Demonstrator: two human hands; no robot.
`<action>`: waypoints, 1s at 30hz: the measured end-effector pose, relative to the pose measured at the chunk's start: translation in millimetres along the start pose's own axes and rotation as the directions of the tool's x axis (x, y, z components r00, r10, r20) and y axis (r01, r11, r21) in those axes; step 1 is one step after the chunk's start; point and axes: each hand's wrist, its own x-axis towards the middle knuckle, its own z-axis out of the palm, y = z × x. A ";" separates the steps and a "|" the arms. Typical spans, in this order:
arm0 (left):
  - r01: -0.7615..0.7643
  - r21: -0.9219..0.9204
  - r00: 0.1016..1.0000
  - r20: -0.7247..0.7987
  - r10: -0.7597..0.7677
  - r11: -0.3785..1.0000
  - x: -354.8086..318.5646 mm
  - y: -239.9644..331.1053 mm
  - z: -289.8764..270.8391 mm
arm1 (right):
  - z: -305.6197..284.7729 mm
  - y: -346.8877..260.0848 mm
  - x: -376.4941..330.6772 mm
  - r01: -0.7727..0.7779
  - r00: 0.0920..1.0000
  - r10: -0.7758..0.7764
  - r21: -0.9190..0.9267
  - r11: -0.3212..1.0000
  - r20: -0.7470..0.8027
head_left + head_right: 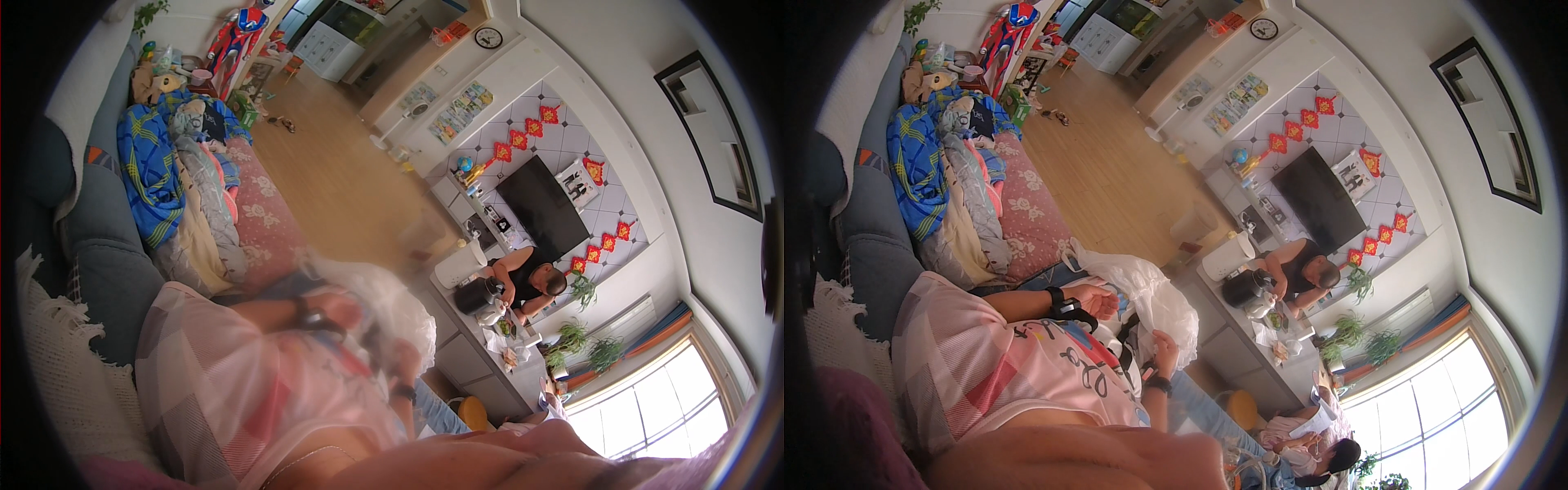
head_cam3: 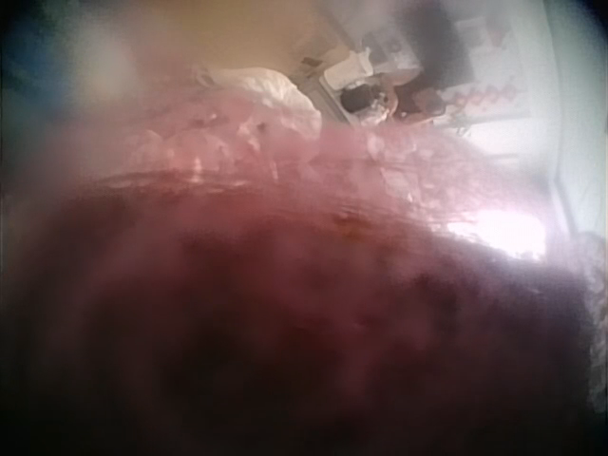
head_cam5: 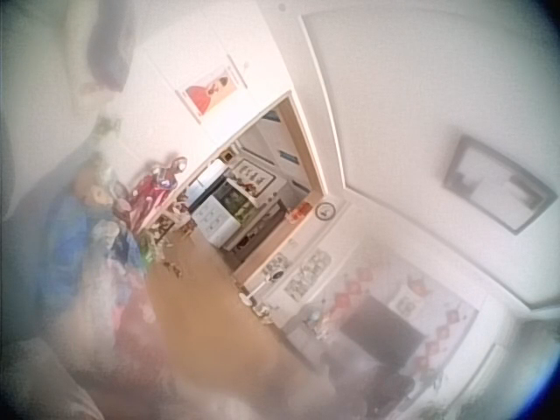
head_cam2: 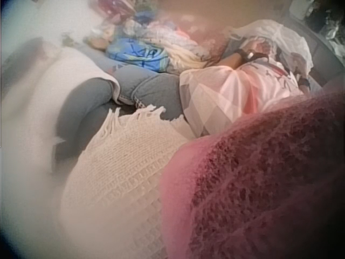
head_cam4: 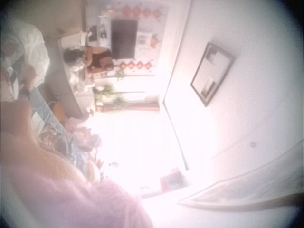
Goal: Folding white clothes on a couch.
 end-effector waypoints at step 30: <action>-0.008 0.003 1.000 0.026 0.008 1.000 -4.4 -0.6 5.4 | 0.8 -13.0 -1.3 -0.093 0.996 0.094 0.090 0.992 -0.009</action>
